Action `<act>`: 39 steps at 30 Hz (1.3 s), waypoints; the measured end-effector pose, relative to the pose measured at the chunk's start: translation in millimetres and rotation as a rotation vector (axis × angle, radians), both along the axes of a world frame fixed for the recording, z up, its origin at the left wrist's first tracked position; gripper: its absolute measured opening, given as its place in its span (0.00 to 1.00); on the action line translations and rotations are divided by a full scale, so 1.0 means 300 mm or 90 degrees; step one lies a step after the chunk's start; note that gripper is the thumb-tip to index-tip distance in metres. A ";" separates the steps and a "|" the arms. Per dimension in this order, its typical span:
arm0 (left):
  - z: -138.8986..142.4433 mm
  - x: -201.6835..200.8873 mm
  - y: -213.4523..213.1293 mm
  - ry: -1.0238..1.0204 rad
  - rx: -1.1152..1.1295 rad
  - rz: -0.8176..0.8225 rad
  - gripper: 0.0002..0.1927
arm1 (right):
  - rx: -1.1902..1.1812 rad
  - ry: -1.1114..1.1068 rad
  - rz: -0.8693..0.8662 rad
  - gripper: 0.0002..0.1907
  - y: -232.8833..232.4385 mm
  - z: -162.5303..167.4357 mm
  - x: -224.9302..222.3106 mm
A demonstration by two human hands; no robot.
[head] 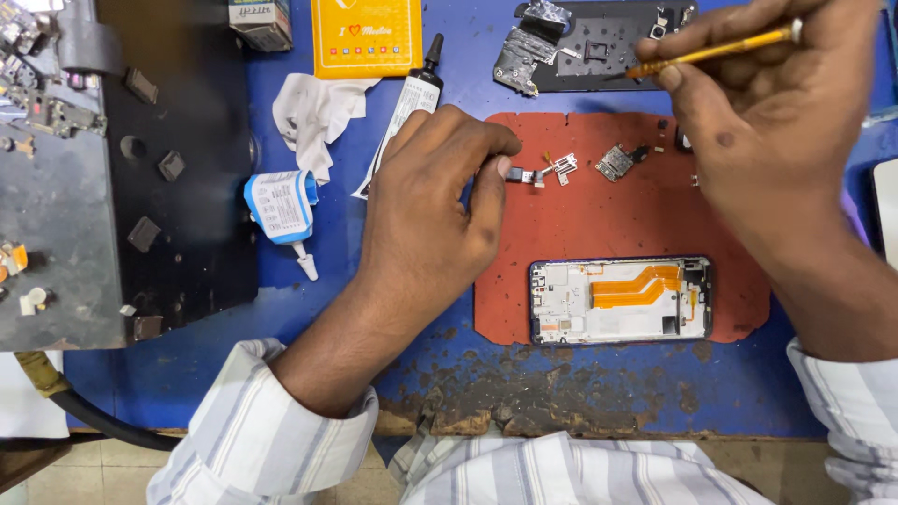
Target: The person disassembles a mobile phone, removes small internal components, and uses a screwdriver and tweezers to manipulate parts on the chassis. The person then reattaches a small black component and continues adjusting internal pieces.
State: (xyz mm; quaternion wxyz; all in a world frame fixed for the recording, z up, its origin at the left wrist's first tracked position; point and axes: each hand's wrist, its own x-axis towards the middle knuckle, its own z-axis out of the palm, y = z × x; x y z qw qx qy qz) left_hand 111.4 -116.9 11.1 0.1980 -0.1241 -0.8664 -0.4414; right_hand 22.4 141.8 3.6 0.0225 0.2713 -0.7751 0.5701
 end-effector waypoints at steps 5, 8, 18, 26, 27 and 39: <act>-0.001 -0.007 0.001 -0.009 -0.009 0.000 0.05 | 0.000 0.057 0.054 0.19 -0.022 -0.035 -0.048; -0.003 -0.005 0.002 -0.010 -0.008 0.001 0.06 | 0.015 0.069 0.054 0.19 -0.026 -0.052 -0.057; 0.006 0.003 0.004 -0.014 0.003 -0.008 0.06 | -0.080 -0.058 -0.008 0.18 -0.044 0.047 0.001; 0.007 0.028 0.050 -0.137 0.143 -0.144 0.12 | 0.144 -0.102 -0.142 0.16 -0.006 0.177 0.268; 0.006 0.033 0.059 -0.169 0.166 -0.169 0.13 | 0.051 -0.083 -0.110 0.16 0.003 0.168 0.286; 0.003 0.042 0.099 -0.185 0.212 -0.187 0.08 | -0.006 0.023 -0.011 0.16 0.084 0.087 0.299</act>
